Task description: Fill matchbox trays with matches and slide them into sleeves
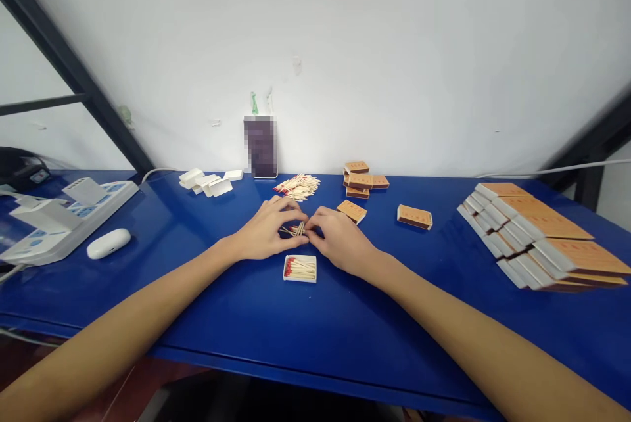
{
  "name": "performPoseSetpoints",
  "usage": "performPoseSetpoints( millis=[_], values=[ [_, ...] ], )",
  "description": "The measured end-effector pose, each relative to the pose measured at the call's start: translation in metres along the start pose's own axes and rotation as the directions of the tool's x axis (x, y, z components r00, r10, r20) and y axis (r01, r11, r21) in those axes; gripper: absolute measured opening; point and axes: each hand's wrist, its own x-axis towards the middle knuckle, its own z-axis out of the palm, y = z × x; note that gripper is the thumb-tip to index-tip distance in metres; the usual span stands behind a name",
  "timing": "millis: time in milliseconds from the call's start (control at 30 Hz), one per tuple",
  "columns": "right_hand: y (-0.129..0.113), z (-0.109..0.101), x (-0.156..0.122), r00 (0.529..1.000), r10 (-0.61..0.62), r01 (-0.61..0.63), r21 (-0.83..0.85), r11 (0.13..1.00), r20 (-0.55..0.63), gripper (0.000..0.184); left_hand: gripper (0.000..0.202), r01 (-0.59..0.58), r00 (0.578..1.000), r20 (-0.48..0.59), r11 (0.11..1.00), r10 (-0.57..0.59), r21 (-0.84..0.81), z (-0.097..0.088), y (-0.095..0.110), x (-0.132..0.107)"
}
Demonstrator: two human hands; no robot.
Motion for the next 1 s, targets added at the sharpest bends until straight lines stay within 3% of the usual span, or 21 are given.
performPoseSetpoints(
  millis=[433,567,867,1000],
  values=[
    [0.002,-0.029,-0.015,0.99,0.046,-0.04,-0.043,0.998,0.134,0.02,0.026,0.008,1.0,0.023,1.0,-0.008,0.001,-0.003,-0.012,-0.003],
    [0.002,-0.028,-0.015,0.99,0.059,-0.051,-0.066,0.997,0.128,0.022,0.027,-0.015,1.0,-0.012,1.0,0.015,0.006,-0.004,-0.008,-0.006],
    [0.005,-0.024,-0.017,0.989,0.019,-0.014,-0.036,0.999,0.144,0.021,0.024,-0.049,0.999,0.021,0.997,0.048,0.051,-0.005,-0.001,-0.01],
    [0.0,-0.029,-0.016,0.982,0.057,-0.061,0.016,0.998,0.181,0.019,0.022,-0.066,0.998,0.015,0.997,0.065,0.048,-0.006,0.0,-0.01]
  ],
)
